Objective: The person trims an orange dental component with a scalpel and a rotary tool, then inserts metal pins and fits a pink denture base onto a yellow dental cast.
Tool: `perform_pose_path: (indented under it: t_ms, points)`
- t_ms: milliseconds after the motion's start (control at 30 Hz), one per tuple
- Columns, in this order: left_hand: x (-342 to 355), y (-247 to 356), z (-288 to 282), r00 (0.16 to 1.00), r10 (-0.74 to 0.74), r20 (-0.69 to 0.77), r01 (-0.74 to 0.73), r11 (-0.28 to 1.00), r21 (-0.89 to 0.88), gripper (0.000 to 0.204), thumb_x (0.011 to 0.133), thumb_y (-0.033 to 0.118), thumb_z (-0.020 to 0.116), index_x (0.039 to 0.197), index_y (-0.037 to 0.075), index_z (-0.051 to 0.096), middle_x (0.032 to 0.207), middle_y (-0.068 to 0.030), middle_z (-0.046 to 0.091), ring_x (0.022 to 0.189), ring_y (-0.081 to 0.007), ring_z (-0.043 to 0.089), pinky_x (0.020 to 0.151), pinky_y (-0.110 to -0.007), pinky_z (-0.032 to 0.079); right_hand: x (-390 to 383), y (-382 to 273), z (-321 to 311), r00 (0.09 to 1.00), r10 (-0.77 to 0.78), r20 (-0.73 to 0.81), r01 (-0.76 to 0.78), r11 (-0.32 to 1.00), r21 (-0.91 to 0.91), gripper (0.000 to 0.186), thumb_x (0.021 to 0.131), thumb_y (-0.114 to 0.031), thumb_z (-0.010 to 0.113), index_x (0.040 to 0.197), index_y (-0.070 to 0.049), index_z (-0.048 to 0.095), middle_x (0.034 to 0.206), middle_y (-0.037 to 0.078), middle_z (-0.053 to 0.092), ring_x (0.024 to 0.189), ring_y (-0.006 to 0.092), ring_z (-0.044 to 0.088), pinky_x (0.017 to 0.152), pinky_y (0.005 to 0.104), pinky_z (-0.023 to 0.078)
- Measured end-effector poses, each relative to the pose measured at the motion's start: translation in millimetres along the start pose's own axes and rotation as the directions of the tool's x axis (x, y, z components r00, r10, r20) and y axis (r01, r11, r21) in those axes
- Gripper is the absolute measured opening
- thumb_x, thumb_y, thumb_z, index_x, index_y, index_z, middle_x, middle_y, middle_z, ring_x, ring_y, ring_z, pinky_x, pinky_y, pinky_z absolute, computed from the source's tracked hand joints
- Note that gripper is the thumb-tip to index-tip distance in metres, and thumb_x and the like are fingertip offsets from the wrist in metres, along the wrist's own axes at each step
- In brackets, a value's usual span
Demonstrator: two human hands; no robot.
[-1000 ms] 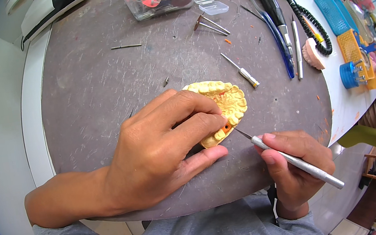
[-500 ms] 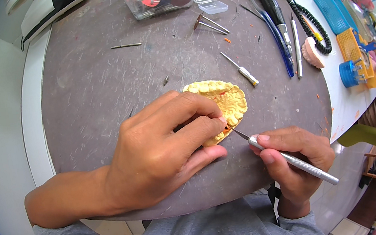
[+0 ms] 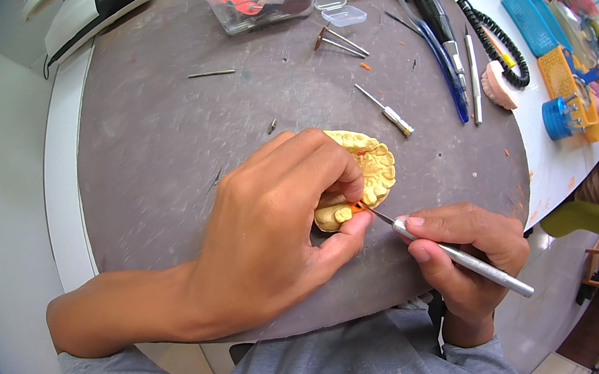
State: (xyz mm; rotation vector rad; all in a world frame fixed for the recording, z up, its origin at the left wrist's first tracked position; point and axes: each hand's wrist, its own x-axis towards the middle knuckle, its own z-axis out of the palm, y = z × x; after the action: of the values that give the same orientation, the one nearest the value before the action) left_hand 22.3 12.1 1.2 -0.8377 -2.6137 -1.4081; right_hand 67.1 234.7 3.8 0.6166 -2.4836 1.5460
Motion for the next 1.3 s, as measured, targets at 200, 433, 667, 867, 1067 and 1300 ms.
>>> perform_pose_path:
  t_ms: [200, 433, 667, 867, 1067, 1300]
  points:
    - [0.0, 1.0, 0.7, 1.000, 0.013, -0.005, -0.013, 1.000, 0.002, 0.026, 0.068, -0.006, 0.080, 0.085, 0.002, 0.061, 0.086, -0.0087, 0.062, 0.076, -0.0205, 0.060, 0.064, -0.031, 0.049, -2.3, 1.8, 6.0, 0.997, -0.064, -0.051, 0.062, 0.997, -0.038, 0.018, 0.079, 0.001, 0.079, 0.096, 0.002, 0.074, 0.090, 0.015, 0.076, 0.077, 0.0249, 0.076, 0.067, 0.0309, 0.060]
    - [1.8, 1.3, -1.9, 0.998, 0.048, 0.032, -0.050, 0.997, 0.064, 0.028, 0.068, -0.007, 0.081, 0.086, 0.002, 0.062, 0.087, -0.0093, 0.062, 0.080, -0.0211, 0.061, 0.065, -0.031, 0.049, -1.4, 1.9, 6.8, 0.999, 0.013, -0.040, -0.011, 0.999, 0.044, 0.015, 0.080, 0.001, 0.077, 0.093, 0.001, 0.072, 0.087, 0.016, 0.076, 0.074, 0.0232, 0.076, 0.065, 0.0303, 0.060]
    - [-2.6, 1.3, -0.9, 0.998, -0.055, -0.006, 0.055, 0.997, -0.054, 0.027, 0.069, -0.006, 0.083, 0.086, 0.001, 0.065, 0.092, -0.0099, 0.066, 0.081, -0.0190, 0.066, 0.069, -0.028, 0.052, 0.1, 4.4, 3.4, 1.000, 0.006, -0.005, -0.006, 0.998, 0.063, 0.015, 0.081, -0.001, 0.077, 0.096, 0.001, 0.072, 0.088, 0.016, 0.076, 0.075, 0.0237, 0.076, 0.065, 0.0303, 0.060]
    - [-6.2, 0.4, -1.3, 0.999, -0.009, -0.044, 0.005, 0.997, -0.076, 0.022, 0.070, -0.004, 0.085, 0.083, 0.001, 0.068, 0.094, -0.0122, 0.070, 0.083, -0.0189, 0.070, 0.070, -0.028, 0.053, 0.2, 4.2, 1.8, 0.999, -0.045, 0.012, 0.044, 0.998, 0.055, 0.016, 0.082, -0.001, 0.077, 0.098, 0.002, 0.072, 0.089, 0.017, 0.075, 0.076, 0.0243, 0.076, 0.066, 0.0318, 0.060]
    - [-6.2, 2.7, -3.6, 0.999, -0.029, -0.023, 0.028, 0.998, -0.063, 0.022, 0.071, -0.005, 0.084, 0.084, 0.001, 0.068, 0.094, -0.0119, 0.070, 0.081, -0.0176, 0.069, 0.069, -0.028, 0.054, -7.5, -3.2, -1.8, 0.983, -0.124, -0.136, 0.136, 0.987, 0.081, 0.019, 0.085, -0.006, 0.078, 0.102, -0.002, 0.073, 0.098, 0.017, 0.073, 0.077, 0.0239, 0.073, 0.065, 0.0324, 0.060]
    - [-6.1, 3.0, -3.7, 0.998, -0.055, -0.017, 0.053, 0.996, -0.066, 0.021, 0.071, -0.006, 0.078, 0.086, 0.001, 0.065, 0.092, -0.0096, 0.068, 0.081, -0.0157, 0.067, 0.068, -0.027, 0.053, 33.9, -7.4, 0.9, 0.969, -0.214, 0.122, 0.242, 0.920, -0.309, 0.028, 0.076, -0.018, 0.086, 0.099, -0.006, 0.076, 0.102, 0.015, 0.067, 0.081, 0.0220, 0.071, 0.063, 0.0315, 0.059]
